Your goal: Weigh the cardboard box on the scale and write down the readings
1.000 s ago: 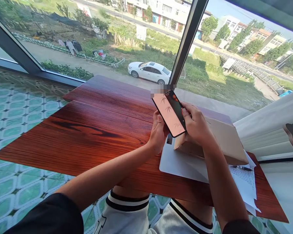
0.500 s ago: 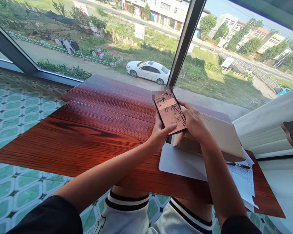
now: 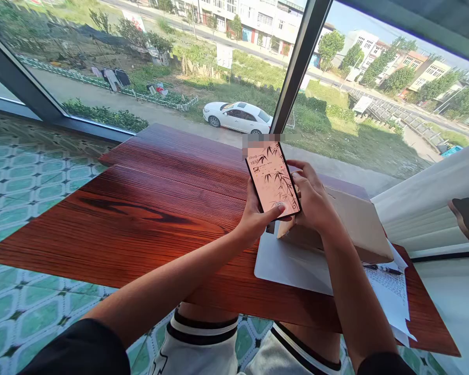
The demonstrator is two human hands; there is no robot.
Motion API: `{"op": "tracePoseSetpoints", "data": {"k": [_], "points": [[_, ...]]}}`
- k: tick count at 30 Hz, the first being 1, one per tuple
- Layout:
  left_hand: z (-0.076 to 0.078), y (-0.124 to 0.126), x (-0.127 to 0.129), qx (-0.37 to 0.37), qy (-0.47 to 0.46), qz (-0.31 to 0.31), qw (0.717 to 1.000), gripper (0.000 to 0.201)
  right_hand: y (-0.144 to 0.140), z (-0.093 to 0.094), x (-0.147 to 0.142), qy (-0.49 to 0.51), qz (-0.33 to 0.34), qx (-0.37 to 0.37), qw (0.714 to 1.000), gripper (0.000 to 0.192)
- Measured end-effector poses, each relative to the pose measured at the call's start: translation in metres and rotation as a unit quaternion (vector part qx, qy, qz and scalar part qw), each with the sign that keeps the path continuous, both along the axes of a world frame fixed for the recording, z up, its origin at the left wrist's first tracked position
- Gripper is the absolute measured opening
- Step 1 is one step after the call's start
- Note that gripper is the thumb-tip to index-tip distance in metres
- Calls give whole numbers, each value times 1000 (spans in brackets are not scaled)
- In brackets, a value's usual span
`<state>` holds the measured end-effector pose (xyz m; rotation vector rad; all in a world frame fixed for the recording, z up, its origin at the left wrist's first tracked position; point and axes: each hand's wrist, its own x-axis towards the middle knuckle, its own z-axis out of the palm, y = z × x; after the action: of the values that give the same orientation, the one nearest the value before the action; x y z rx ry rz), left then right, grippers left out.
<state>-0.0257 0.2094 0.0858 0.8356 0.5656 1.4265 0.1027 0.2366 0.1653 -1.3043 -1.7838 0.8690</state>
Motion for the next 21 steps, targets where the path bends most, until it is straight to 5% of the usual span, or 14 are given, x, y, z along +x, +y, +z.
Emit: {"op": "tracePoseSetpoints", "data": {"k": [21], "points": [[3,3,-2,-2,-88,3,996,78,-4,1,3,-8,44,15,999,54]]}}
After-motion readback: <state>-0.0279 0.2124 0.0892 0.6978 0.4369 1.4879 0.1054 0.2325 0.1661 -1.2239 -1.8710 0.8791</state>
